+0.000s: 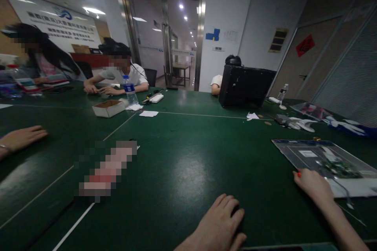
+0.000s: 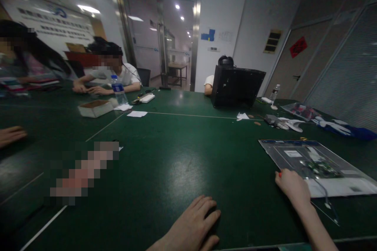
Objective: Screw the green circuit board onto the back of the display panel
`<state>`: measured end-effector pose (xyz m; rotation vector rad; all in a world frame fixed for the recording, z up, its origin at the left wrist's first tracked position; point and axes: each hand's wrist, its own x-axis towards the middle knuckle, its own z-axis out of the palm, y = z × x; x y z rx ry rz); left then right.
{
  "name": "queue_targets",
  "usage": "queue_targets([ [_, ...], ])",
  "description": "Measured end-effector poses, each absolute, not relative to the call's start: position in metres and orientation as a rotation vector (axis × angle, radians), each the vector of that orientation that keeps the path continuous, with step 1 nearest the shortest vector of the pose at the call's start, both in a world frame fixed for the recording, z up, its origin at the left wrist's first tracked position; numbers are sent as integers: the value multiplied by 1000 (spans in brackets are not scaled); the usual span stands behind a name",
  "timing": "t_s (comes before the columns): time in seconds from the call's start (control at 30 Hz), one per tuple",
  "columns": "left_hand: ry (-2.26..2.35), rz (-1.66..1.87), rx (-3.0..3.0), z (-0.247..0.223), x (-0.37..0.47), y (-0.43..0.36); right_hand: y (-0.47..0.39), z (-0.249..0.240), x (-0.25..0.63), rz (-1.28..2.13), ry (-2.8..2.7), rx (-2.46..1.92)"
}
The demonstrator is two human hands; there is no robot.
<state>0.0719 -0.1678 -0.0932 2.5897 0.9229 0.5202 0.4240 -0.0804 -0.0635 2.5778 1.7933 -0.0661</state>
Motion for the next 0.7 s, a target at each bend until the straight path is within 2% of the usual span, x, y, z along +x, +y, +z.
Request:
queue_targets([
  [0.37,1043,537,2536,-75,59,-167,-130,-68,266,-56,2172,2225],
  [0.7,1189,511,2604,-40,38,-130,-160,-61,182,-222,2433,2044],
])
